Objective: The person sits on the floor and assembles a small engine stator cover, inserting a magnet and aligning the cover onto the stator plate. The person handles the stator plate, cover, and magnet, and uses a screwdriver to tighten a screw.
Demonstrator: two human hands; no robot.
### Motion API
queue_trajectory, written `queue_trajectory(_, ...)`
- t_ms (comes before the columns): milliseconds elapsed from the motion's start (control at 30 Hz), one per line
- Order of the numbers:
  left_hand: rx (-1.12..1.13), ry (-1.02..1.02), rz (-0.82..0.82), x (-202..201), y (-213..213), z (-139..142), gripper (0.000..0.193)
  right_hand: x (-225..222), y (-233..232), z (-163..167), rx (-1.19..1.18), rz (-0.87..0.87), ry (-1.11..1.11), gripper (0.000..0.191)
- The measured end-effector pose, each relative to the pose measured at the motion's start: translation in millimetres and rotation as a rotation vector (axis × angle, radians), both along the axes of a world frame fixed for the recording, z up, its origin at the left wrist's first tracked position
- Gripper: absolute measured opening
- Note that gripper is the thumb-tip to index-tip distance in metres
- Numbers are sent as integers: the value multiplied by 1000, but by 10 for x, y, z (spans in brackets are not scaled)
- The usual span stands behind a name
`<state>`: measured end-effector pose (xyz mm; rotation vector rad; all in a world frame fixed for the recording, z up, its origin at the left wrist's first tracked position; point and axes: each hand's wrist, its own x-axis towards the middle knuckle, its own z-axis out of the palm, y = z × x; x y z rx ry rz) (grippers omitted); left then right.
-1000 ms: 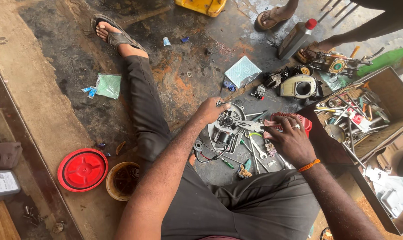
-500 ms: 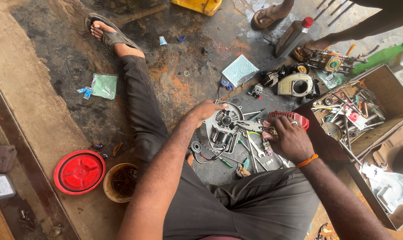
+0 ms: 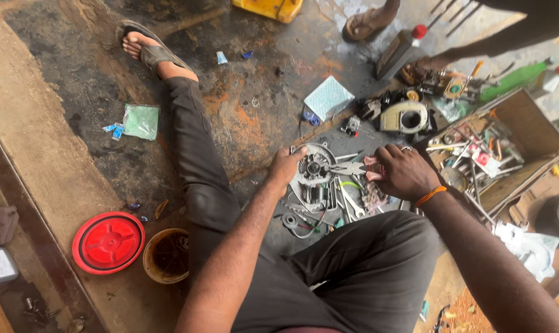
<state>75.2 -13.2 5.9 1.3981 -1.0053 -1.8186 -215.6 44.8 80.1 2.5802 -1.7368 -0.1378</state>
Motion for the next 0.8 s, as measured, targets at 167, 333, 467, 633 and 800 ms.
queue_trajectory(167,-98,23,116,-43,92,-3,35,36,-144,-1,36,11,39,54)
queue_trajectory(333,-92,-46,138,47,111,-33,38,130,-156,-48,74,-58,169,56)
queue_trajectory(467,-74,-155,62,29,85,-39,42,80,-173,-40,64,-66,96,52)
queue_trajectory(633,-101,-372,102,-49,13,-68,44,-1,-229,-95,3,-29,82,54)
queue_trajectory(800,-128,-131,188,-89,-72,-110,42,-73,-297,-145,-66,95,64,68)
